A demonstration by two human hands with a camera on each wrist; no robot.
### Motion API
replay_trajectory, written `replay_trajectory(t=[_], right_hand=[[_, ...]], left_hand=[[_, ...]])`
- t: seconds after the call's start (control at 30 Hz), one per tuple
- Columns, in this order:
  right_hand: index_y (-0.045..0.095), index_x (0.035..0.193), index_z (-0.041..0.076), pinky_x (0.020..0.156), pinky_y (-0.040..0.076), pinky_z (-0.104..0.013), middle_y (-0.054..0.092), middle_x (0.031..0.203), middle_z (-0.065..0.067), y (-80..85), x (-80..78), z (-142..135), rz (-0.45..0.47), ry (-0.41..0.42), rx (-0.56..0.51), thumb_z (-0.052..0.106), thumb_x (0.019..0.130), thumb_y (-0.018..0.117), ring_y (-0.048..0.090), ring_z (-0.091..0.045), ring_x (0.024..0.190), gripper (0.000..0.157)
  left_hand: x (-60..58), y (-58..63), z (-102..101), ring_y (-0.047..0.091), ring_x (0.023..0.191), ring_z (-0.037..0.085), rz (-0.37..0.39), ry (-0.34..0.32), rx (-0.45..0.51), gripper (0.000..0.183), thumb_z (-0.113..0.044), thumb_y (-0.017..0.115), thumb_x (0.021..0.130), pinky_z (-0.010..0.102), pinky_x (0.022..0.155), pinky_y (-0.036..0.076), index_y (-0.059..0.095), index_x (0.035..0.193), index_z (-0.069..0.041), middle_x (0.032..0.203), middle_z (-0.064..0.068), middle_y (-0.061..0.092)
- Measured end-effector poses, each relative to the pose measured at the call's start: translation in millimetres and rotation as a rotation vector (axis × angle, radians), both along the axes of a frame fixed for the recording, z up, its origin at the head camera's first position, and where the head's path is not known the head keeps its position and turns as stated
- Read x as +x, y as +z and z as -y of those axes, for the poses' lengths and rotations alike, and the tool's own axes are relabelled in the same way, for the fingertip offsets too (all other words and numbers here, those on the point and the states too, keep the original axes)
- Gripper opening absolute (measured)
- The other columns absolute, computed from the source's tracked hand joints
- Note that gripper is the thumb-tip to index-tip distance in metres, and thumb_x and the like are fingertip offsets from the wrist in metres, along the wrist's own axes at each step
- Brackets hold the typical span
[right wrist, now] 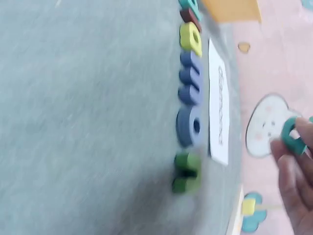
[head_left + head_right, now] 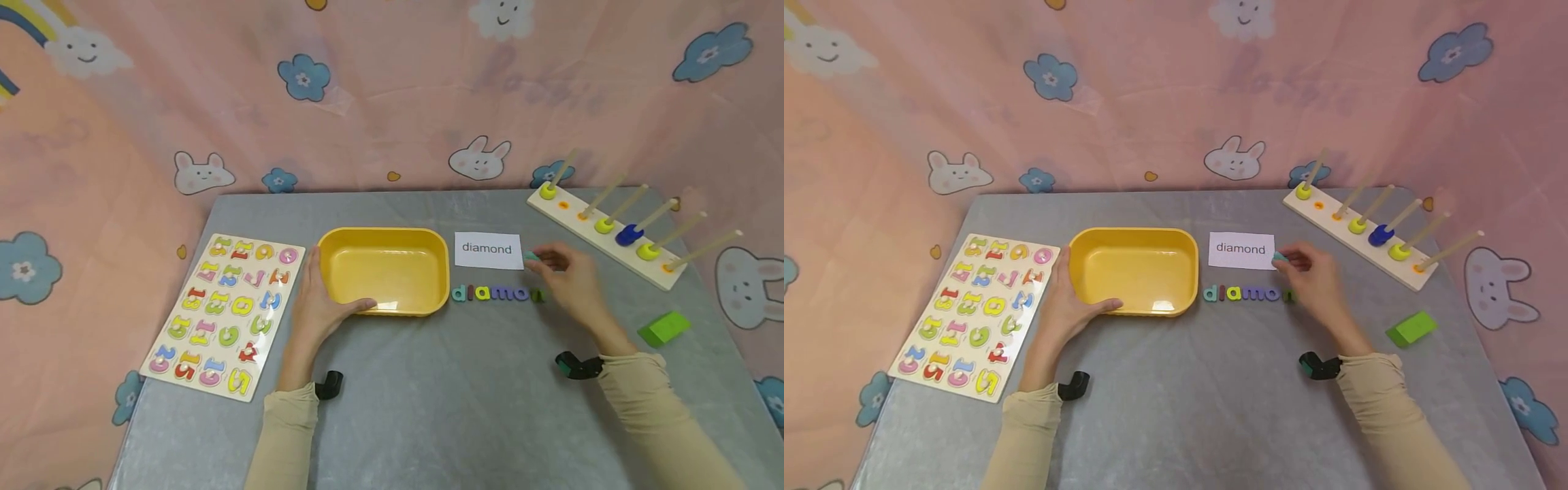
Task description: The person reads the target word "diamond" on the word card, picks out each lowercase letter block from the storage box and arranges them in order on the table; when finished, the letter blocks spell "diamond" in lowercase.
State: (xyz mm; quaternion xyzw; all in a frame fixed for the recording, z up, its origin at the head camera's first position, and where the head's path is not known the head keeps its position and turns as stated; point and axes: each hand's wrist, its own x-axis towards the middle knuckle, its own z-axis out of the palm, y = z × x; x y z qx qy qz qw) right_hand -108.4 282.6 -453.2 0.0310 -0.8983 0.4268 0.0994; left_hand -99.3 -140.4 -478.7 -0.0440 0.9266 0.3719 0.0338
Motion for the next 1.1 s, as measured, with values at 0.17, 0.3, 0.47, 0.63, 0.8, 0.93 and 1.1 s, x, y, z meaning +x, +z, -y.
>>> replay_trajectory(t=[0.17,0.3,0.47,0.63,0.8,0.93,1.1], right_hand=[[0.076,0.105,-0.009,0.065,0.042,-0.005,0.074,0.096,-0.025,-6.1,6.6,-24,0.056,-0.092,0.094,0.006,0.095,0.078,0.05,0.014,0.075,0.017],[0.077,0.105,-0.01,0.054,0.042,-0.016,0.075,0.092,-0.026,-11.8,12.6,-38,0.185,-0.123,0.175,0.008,0.095,0.078,0.051,0.004,0.066,0.021],[0.075,0.107,-0.01,0.053,0.042,-0.022,0.076,0.089,-0.023,-20.8,19.0,-49,0.29,-0.107,0.22,0.01,0.096,0.078,0.053,-0.004,0.065,0.023],[0.076,0.108,-0.007,0.054,0.042,-0.024,0.076,0.087,-0.02,-26.5,21.1,-51,0.312,-0.091,0.241,0.016,0.098,0.077,0.056,-0.01,0.067,0.026],[0.076,0.108,-0.008,0.054,0.042,-0.025,0.076,0.087,-0.02,-30.3,21.2,-49,0.336,-0.106,0.254,0.016,0.099,0.076,0.058,-0.016,0.069,0.026],[0.075,0.109,-0.008,0.054,0.042,-0.025,0.074,0.086,-0.019,-30.9,21.1,-49,0.349,-0.113,0.254,0.016,0.098,0.076,0.058,-0.016,0.069,0.026],[0.071,0.115,-0.008,0.057,0.042,-0.024,0.072,0.091,-0.02,-30.4,19.9,-48,0.362,-0.117,0.246,0.015,0.096,0.079,0.058,-0.018,0.074,0.031]], left_hand=[[0.1,-0.2,1,0.02,0.164,0.032,0.007,0.003,0.005,0.15,-0.063,0.097,0.064,0.057,0.129,0.029,0.002,0.172,-0.018,0.181,0.002,0.006],[0.3,-0.7,1,0.02,0.164,0.032,0.005,0.0,0.0,0.15,-0.064,0.096,0.064,0.058,0.129,0.03,0.002,0.172,-0.019,0.181,0.002,0.006],[0.3,-0.6,1,0.02,0.164,0.033,-0.003,-0.002,0.001,0.151,-0.064,0.097,0.064,0.059,0.128,0.031,0.002,0.172,-0.018,0.181,0.004,0.007],[0.1,-0.2,1,0.02,0.164,0.032,-0.001,0.004,-0.003,0.151,-0.064,0.097,0.064,0.058,0.129,0.03,0.002,0.172,-0.018,0.181,0.003,0.006],[0.8,-0.5,1,0.019,0.164,0.032,-0.007,-0.003,-0.005,0.151,-0.064,0.097,0.064,0.058,0.129,0.03,0.003,0.172,-0.017,0.181,0.005,0.008],[1.2,-0.9,1,0.02,0.164,0.031,-0.005,0.0,-0.01,0.152,-0.065,0.096,0.063,0.057,0.129,0.031,0.002,0.172,-0.018,0.181,0.005,0.008],[0.8,-0.4,2,0.02,0.164,0.031,-0.006,-0.002,-0.01,0.151,-0.065,0.096,0.064,0.057,0.129,0.03,0.001,0.172,-0.019,0.181,0.004,0.007]])
